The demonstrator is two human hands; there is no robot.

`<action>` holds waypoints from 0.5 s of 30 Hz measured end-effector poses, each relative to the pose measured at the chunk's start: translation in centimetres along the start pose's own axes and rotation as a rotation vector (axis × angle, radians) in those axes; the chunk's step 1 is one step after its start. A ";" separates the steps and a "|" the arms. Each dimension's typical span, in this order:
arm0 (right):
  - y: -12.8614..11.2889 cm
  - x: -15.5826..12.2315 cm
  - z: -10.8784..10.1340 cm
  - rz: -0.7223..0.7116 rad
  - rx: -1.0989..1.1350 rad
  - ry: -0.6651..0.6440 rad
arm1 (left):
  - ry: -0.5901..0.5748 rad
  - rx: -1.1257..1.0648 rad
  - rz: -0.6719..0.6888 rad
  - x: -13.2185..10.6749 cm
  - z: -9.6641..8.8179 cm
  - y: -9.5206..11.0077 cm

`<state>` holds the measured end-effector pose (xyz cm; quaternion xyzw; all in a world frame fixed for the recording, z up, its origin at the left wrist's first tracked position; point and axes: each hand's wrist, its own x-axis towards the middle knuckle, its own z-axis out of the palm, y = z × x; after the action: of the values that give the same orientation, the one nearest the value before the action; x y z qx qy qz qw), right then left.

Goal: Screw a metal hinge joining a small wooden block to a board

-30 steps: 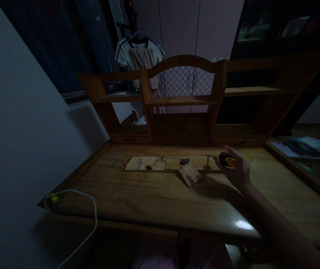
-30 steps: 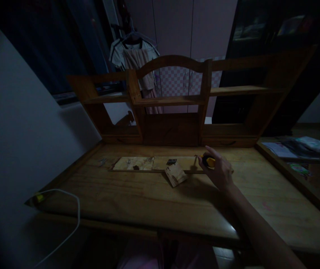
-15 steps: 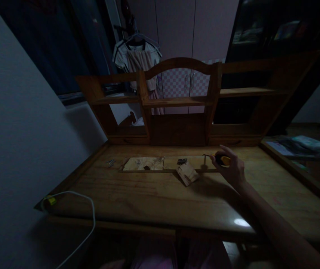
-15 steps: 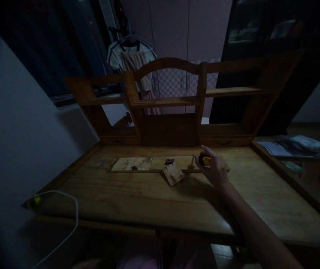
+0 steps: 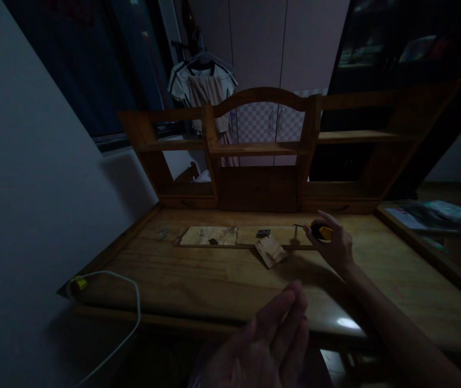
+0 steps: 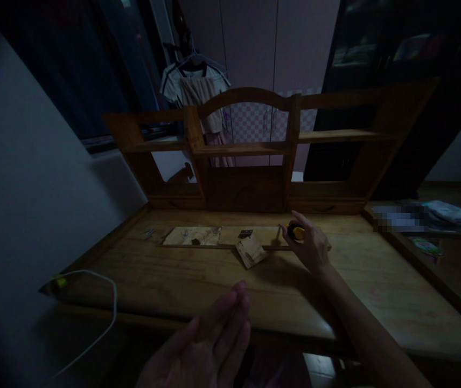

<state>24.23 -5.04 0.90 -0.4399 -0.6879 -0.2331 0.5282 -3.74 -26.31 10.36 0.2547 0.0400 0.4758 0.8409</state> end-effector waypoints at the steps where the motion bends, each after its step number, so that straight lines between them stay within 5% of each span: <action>1: 0.0 0.0 0.0 0.007 0.007 -0.001 | -0.008 0.001 0.005 0.0 0.0 0.0; 15: -0.4 0.2 -0.1 0.015 0.027 -0.007 | 0.026 0.021 0.013 -0.2 0.0 -0.2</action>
<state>23.95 -5.20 1.19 -0.4386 -0.6896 -0.2184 0.5333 -3.70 -26.60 10.22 0.2577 0.0543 0.4841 0.8345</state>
